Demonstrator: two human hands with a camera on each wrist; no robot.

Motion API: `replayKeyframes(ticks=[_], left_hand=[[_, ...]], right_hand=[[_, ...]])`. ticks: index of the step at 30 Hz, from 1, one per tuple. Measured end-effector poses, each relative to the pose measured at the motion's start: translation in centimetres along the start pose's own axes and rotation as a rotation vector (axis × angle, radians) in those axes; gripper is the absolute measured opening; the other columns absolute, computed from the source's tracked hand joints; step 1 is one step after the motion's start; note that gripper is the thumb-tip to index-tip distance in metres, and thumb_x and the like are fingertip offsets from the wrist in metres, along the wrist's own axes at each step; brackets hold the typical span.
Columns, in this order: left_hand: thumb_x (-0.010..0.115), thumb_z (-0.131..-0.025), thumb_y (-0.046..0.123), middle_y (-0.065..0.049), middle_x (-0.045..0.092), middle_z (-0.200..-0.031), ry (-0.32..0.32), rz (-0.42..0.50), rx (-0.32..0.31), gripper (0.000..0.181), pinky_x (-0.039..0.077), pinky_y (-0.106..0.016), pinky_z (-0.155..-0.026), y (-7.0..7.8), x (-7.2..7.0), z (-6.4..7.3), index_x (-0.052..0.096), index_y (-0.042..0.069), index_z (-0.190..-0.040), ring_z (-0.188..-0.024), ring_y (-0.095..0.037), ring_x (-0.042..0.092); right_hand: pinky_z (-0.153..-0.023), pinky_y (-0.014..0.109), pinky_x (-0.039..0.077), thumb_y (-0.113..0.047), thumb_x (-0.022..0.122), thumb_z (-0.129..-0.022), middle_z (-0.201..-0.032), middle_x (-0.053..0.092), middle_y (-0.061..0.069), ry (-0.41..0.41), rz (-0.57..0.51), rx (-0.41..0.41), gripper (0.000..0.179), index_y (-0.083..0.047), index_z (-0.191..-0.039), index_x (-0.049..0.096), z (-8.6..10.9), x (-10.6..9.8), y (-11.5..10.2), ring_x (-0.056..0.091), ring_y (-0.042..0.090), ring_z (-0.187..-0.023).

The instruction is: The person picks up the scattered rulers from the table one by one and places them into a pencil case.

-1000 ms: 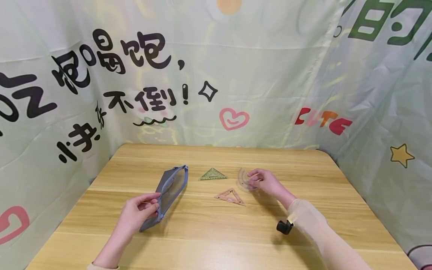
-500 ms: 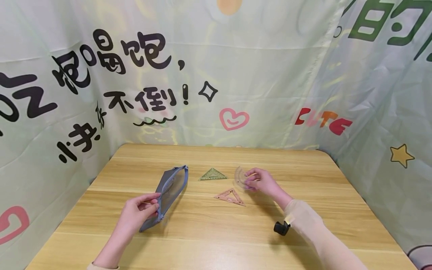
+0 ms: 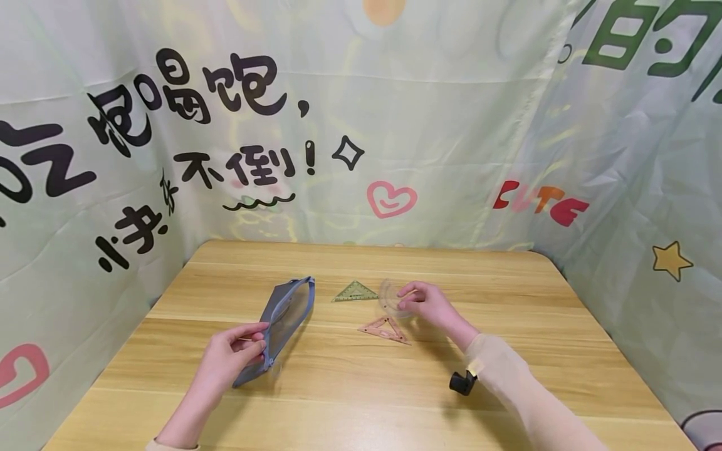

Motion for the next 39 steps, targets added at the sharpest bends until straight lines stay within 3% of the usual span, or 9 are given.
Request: replayKeyframes(ticks=[7, 11, 15, 22, 28, 36, 39], left_hand=[[0.065, -0.090, -0.002, -0.013, 0.064, -0.103, 0.002, -0.002, 0.011, 0.039, 0.063, -0.022, -0.075, 0.1, 0.0, 0.0, 0.061, -0.005, -0.129, -0.078, -0.004, 0.065], [0.065, -0.091, -0.002, -0.013, 0.065, -0.104, 0.002, -0.003, 0.010, 0.038, 0.063, -0.022, -0.075, 0.0, 0.0, 0.0, 0.062, -0.005, -0.129, -0.079, -0.003, 0.065], [0.065, -0.090, -0.003, -0.012, 0.065, -0.103, 0.004, -0.001, 0.009, 0.039, 0.063, -0.022, -0.074, 0.0, 0.0, 0.0, 0.061, -0.006, -0.129, -0.078, -0.003, 0.065], [0.065, -0.090, -0.002, -0.011, 0.065, -0.102, 0.001, 0.009, 0.019, 0.039, 0.063, -0.022, -0.074, -0.1, 0.0, 0.0, 0.060, -0.007, -0.129, -0.078, -0.003, 0.064], [0.065, -0.090, -0.003, -0.011, 0.064, -0.102, 0.001, 0.002, 0.019, 0.039, 0.063, -0.021, -0.074, 0.0, -0.1, -0.1, 0.061, -0.006, -0.129, -0.077, -0.003, 0.065], [0.065, -0.091, -0.002, -0.012, 0.064, -0.102, 0.001, -0.009, 0.021, 0.038, 0.063, -0.022, -0.074, 0.1, -0.1, 0.0, 0.061, -0.005, -0.129, -0.077, -0.004, 0.065], [0.065, -0.091, -0.002, -0.011, 0.064, -0.101, 0.002, -0.007, 0.017, 0.038, 0.063, -0.022, -0.074, 0.1, -0.1, 0.0, 0.061, -0.005, -0.129, -0.077, -0.004, 0.065]], right_hand=[[-0.079, 0.034, 0.060, -0.004, 0.069, -0.090, -0.101, 0.072, 0.025, -0.021, -0.003, -0.061, 0.025, 0.006, -0.112, 0.063, -0.2, 1.1, -1.2, 0.070, 0.027, -0.091], [-0.067, 0.029, 0.055, -0.004, 0.069, -0.089, -0.099, 0.070, 0.024, -0.025, -0.003, -0.053, 0.029, 0.004, -0.116, 0.063, -0.2, 1.5, -1.6, 0.065, 0.016, -0.084], [-0.065, 0.030, 0.052, -0.006, 0.068, -0.091, -0.098, 0.068, 0.020, -0.032, -0.018, -0.023, 0.032, 0.001, -0.122, 0.063, -0.4, 2.0, -1.8, 0.061, 0.012, -0.079], [-0.081, 0.040, 0.063, -0.003, 0.067, -0.091, -0.097, 0.069, 0.020, -0.032, -0.056, -0.022, 0.035, 0.002, -0.126, 0.062, -0.8, 2.8, -2.3, 0.065, 0.014, -0.082], [-0.082, 0.044, 0.063, -0.001, 0.066, -0.091, -0.097, 0.069, 0.022, -0.059, -0.105, -0.027, 0.037, 0.004, -0.128, 0.061, -1.1, 3.6, -2.8, 0.069, 0.028, -0.084], [-0.083, 0.048, 0.062, 0.000, 0.066, -0.091, -0.095, 0.069, 0.019, -0.071, -0.137, -0.013, 0.039, 0.006, -0.129, 0.059, -1.5, 4.7, -3.8, 0.067, 0.017, -0.077], [-0.082, 0.048, 0.062, 0.000, 0.066, -0.091, -0.095, 0.070, 0.021, -0.076, -0.132, -0.024, 0.038, 0.005, -0.128, 0.059, -1.8, 5.2, -4.2, 0.068, 0.023, -0.077]])
Point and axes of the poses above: each hand's wrist, its own z-axis away from the middle knuckle, its own x-axis out of the palm, y = z × x, the point moved 8 cm from there along -z, towards the middle knuckle
